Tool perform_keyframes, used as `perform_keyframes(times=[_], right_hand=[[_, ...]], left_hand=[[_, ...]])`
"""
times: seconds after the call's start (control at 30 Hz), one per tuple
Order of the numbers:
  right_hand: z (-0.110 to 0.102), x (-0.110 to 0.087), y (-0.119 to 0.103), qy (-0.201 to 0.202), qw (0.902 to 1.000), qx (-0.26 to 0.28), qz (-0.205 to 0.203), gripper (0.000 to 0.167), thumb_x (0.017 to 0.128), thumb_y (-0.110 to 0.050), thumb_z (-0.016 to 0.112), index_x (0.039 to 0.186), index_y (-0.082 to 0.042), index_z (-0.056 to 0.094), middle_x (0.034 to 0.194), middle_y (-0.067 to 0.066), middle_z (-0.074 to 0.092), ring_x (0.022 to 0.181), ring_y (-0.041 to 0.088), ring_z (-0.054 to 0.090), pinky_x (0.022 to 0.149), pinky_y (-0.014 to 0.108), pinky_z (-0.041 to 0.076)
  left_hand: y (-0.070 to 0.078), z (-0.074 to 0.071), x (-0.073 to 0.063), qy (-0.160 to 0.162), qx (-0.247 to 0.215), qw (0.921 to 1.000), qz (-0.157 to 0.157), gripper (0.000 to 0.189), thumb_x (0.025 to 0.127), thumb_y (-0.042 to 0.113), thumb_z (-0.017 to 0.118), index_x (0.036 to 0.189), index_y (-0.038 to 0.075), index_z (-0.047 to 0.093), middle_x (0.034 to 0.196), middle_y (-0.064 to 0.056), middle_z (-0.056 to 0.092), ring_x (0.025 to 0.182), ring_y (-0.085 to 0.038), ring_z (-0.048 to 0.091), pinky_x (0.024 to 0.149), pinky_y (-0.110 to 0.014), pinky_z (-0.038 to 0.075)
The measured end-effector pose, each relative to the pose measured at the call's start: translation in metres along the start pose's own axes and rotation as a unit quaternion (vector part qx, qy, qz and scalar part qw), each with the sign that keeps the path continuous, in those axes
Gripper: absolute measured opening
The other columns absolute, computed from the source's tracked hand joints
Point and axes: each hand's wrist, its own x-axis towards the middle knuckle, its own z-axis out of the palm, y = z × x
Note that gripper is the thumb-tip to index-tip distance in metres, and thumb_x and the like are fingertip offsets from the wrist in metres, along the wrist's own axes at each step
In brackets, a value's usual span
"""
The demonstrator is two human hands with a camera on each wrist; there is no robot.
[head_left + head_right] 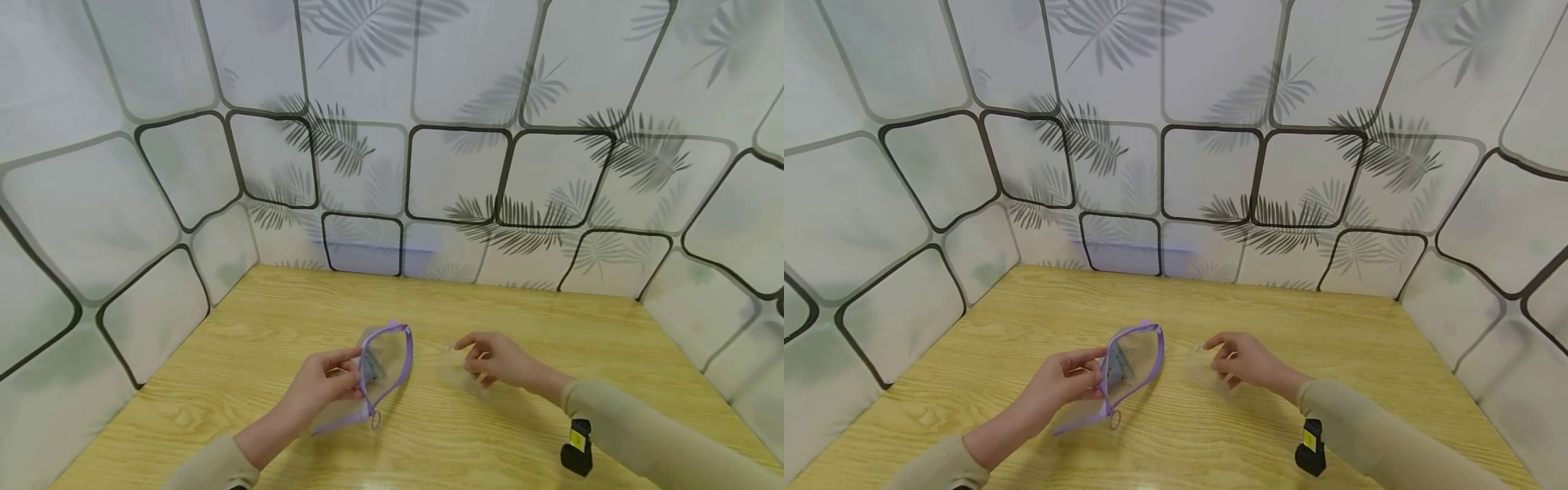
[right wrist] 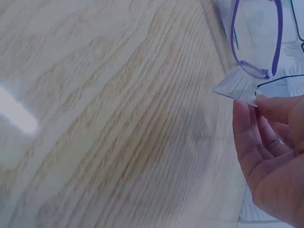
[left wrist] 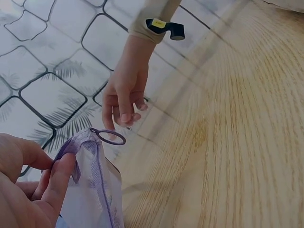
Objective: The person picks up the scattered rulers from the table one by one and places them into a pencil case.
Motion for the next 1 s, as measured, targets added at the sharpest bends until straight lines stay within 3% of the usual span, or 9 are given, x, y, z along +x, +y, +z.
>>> perform_keyframes(times=[0.23,0.47,1.0], right_hand=[[0.008,0.001,-0.012,0.005,0.9976,0.062,0.03,0.043,0.098,-0.011,0.06,0.137,0.004,0.05,0.096,0.013,0.064,0.079,0.017,0.063,0.066,0.036,0.063],[0.013,0.003,-0.021,0.011,0.9964,0.076,0.037,0.044,0.098,-0.011,0.06,0.137,0.004,0.049,0.096,0.012,0.065,0.078,0.016,0.063,0.07,0.042,0.064],[0.022,0.016,-0.029,0.006,0.9873,0.146,0.062,0.049,0.098,-0.012,0.06,0.14,0.009,0.044,0.105,0.016,0.068,0.084,0.014,0.067,0.074,0.033,0.063]], left_hand=[[-0.004,-0.001,0.006,-0.001,0.006,0.9999,0.011,0.053,0.09,-0.003,0.059,0.141,-0.009,0.046,0.092,-0.005,0.058,0.078,-0.012,0.064,0.075,-0.027,0.063],[-0.004,-0.004,0.008,0.001,0.024,0.9996,0.017,0.052,0.091,-0.002,0.06,0.141,-0.008,0.048,0.091,-0.006,0.059,0.075,-0.011,0.065,0.073,-0.027,0.063],[-0.002,-0.003,0.008,-0.003,0.026,0.9995,0.017,0.053,0.091,-0.002,0.061,0.142,-0.008,0.046,0.093,-0.006,0.058,0.075,-0.012,0.063,0.073,-0.029,0.064]])
